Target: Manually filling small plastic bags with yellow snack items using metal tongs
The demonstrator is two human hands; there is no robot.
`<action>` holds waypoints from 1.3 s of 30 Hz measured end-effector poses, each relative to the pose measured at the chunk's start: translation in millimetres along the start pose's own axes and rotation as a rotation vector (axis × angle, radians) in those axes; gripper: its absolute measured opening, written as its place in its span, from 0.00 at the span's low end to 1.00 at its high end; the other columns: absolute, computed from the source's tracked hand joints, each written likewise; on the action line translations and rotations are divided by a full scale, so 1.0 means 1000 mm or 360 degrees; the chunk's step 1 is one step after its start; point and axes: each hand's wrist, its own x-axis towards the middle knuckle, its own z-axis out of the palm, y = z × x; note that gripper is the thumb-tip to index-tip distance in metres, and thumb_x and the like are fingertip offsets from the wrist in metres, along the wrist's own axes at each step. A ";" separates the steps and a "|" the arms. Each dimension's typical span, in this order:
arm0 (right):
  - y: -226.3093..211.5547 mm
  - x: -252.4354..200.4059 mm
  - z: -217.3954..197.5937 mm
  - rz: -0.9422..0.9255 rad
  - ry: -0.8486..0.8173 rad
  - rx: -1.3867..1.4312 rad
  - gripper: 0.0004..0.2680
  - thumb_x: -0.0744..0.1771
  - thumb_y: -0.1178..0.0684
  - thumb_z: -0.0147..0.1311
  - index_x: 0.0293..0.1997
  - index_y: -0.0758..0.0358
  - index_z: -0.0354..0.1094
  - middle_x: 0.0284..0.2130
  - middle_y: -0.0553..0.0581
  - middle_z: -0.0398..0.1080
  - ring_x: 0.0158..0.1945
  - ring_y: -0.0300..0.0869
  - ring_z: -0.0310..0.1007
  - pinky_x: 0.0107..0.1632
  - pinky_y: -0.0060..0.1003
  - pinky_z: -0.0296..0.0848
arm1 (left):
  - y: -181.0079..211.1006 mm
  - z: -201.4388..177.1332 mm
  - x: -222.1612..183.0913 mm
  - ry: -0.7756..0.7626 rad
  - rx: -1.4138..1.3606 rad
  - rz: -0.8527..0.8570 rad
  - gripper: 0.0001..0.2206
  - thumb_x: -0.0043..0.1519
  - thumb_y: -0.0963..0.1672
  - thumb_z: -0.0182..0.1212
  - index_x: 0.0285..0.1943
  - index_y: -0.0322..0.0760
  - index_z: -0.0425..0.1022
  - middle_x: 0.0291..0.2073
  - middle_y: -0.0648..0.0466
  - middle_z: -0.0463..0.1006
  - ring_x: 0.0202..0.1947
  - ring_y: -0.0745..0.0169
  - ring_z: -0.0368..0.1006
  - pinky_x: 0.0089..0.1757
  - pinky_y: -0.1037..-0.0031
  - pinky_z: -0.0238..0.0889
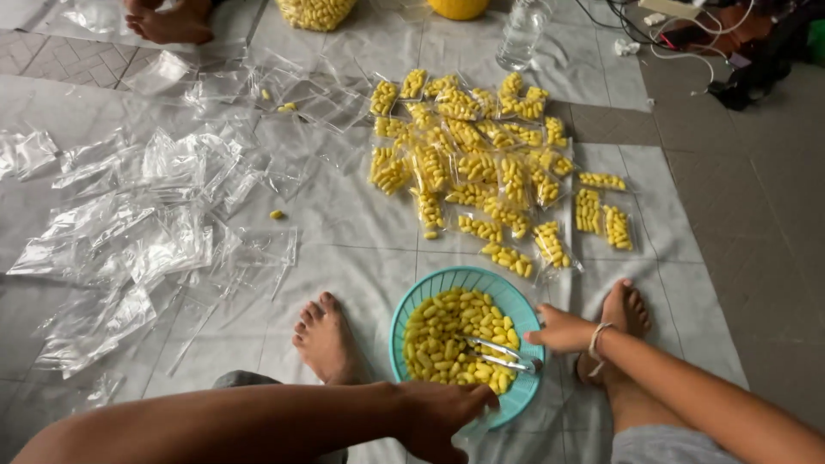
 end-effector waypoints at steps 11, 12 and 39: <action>0.135 -0.036 0.006 0.0299 0.0100 0.0713 0.28 0.64 0.40 0.58 0.76 0.38 0.56 0.76 0.54 0.29 0.78 0.48 0.29 0.76 0.45 0.43 | 0.027 -0.047 -0.018 0.0239 0.0056 -0.0179 0.34 0.59 0.50 0.59 0.72 0.35 0.49 0.61 0.35 0.69 0.51 0.33 0.73 0.42 0.46 0.68; 0.128 -0.050 0.005 0.0417 0.0288 0.1193 0.30 0.65 0.50 0.57 0.79 0.42 0.48 0.75 0.55 0.50 0.76 0.47 0.53 0.73 0.42 0.53 | 0.027 -0.046 -0.016 0.0300 0.0027 -0.0120 0.34 0.59 0.50 0.59 0.71 0.35 0.49 0.61 0.34 0.69 0.49 0.31 0.74 0.41 0.45 0.68; -0.105 -0.283 -0.110 -0.0942 0.0608 0.0013 0.20 0.60 0.46 0.66 0.57 0.28 0.77 0.53 0.33 0.84 0.33 0.30 0.84 0.32 0.29 0.85 | 0.036 -0.044 -0.003 0.0823 -0.0184 0.0097 0.27 0.57 0.49 0.59 0.63 0.37 0.60 0.55 0.44 0.75 0.53 0.42 0.74 0.51 0.56 0.65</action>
